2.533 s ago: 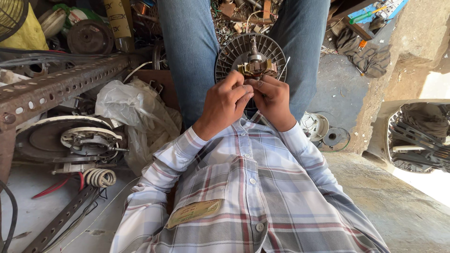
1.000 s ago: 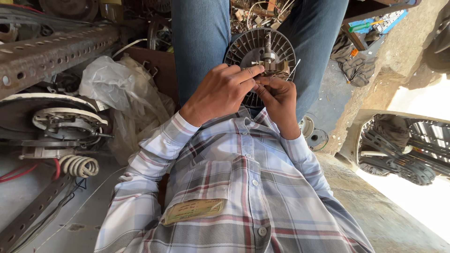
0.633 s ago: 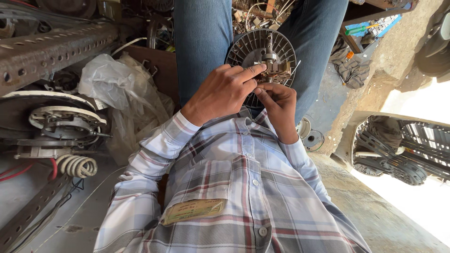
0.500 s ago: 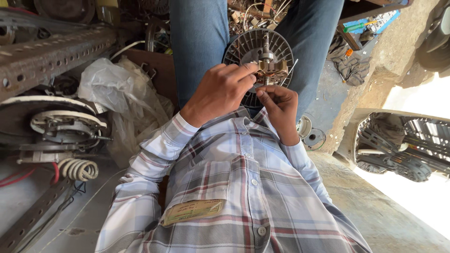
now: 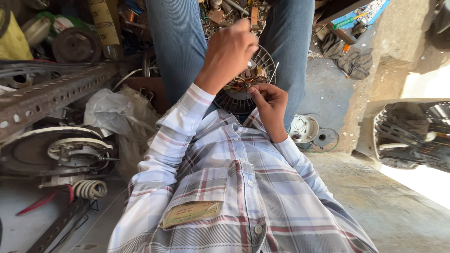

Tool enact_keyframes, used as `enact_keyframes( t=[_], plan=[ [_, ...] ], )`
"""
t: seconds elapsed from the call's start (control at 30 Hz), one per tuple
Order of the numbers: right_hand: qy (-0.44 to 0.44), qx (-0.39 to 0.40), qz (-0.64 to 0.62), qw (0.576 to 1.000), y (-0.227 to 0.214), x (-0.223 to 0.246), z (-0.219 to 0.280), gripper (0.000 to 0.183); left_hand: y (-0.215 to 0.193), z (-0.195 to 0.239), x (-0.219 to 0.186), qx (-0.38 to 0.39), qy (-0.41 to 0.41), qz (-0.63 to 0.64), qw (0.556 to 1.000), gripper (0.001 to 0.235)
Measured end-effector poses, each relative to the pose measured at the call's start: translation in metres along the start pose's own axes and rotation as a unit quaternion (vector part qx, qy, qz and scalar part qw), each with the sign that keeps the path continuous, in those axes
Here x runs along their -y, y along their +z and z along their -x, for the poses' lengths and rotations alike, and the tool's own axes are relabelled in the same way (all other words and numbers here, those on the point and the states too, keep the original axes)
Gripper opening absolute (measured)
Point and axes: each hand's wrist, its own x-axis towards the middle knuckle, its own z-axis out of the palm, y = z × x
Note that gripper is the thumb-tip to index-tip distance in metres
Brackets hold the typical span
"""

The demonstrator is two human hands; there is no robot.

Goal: The person manipulates the internal wiring and core of a fan motor by hand while sitting.

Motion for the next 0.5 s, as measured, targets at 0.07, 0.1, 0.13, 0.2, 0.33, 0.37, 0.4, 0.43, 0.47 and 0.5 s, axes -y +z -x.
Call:
enact_keyframes(
  t=[0.07,0.1,0.13,0.2,0.33,0.37,0.4,0.43,0.47,0.5],
  plan=[
    [0.001,-0.001,0.018,1.000,-0.001,-0.003,-0.002,0.006,0.009,0.005,0.014,0.024,-0.040,-0.002,0.999,0.023],
    [0.003,0.000,0.028,1.000,-0.003,-0.005,-0.002,0.005,0.014,0.010,0.021,0.024,-0.044,0.011,0.999,0.020],
    [0.003,-0.001,0.022,1.000,-0.003,-0.006,-0.001,0.004,0.018,0.014,0.027,0.023,-0.048,0.023,0.998,0.018],
    [-0.001,-0.005,0.010,1.000,-0.004,-0.005,-0.005,0.003,0.029,0.014,0.040,0.044,-0.096,0.032,0.994,0.016],
    [-0.185,-0.038,0.008,0.982,-0.011,0.012,-0.020,0.019,0.036,0.019,0.048,0.023,-0.117,-0.024,0.993,0.020],
    [-0.231,0.008,0.054,0.971,-0.018,0.020,-0.031,0.028,0.034,0.018,0.046,0.015,-0.120,-0.031,0.992,0.019],
    [-0.275,0.055,0.099,0.955,-0.023,0.025,-0.042,0.037,0.029,0.017,0.041,0.007,-0.122,-0.037,0.992,0.018],
    [-0.222,0.106,0.070,0.967,-0.023,0.027,-0.052,0.043,0.023,0.018,0.034,0.001,-0.126,-0.042,0.991,0.017],
    [-0.169,0.158,0.040,0.972,-0.021,0.027,-0.062,0.049,0.014,0.020,0.027,-0.011,-0.119,-0.052,0.991,0.019],
    [-0.116,0.209,0.009,0.971,-0.020,0.028,-0.071,0.056,0.001,0.021,0.022,-0.025,-0.112,-0.062,0.991,0.022]
  ],
)
